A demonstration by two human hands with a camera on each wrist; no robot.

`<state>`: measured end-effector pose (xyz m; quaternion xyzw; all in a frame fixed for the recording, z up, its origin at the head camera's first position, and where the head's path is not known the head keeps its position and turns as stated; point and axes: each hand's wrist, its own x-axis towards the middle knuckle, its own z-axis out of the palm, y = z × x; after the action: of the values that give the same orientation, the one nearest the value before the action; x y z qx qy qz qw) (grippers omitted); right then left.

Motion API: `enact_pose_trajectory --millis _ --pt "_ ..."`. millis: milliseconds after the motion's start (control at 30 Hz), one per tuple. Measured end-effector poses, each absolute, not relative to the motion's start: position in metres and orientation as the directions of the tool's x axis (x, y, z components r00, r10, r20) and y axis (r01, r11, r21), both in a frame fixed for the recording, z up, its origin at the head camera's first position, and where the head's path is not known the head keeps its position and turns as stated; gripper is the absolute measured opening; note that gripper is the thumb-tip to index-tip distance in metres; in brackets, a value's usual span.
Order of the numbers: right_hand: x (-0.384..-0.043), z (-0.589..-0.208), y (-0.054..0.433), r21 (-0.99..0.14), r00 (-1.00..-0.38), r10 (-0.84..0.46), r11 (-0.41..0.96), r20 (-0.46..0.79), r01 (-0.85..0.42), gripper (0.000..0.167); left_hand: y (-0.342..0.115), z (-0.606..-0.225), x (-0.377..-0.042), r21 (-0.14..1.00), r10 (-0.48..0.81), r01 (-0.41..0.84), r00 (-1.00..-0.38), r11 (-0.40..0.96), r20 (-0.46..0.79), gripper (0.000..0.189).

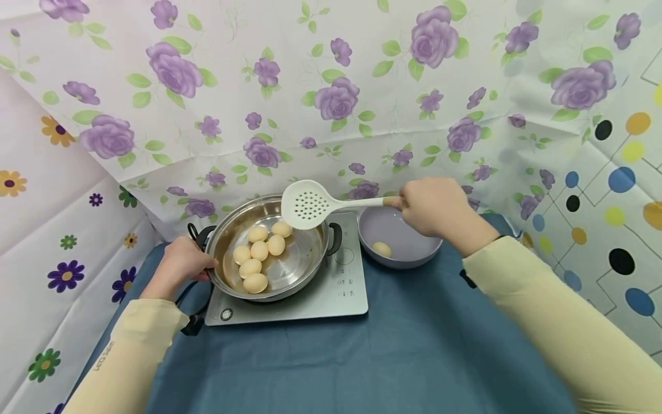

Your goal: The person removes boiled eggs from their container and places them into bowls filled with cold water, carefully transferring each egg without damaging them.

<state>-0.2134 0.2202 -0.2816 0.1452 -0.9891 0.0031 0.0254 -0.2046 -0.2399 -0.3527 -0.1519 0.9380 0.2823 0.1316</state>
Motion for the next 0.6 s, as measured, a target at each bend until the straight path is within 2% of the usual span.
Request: enact_pose_trajectory --millis 267,600 --pt "-0.214 -0.295 0.186 0.156 -0.935 -0.33 0.938 0.127 -0.309 0.033 -0.24 -0.354 -0.204 0.494 -0.216 -0.364 -0.919 0.79 -0.33 0.021" --pt "-0.212 -0.314 0.169 0.238 -0.886 -0.398 0.908 0.239 -0.344 0.03 -0.239 -0.354 -0.205 0.491 -0.219 -0.363 -0.92 0.792 -0.326 0.021"
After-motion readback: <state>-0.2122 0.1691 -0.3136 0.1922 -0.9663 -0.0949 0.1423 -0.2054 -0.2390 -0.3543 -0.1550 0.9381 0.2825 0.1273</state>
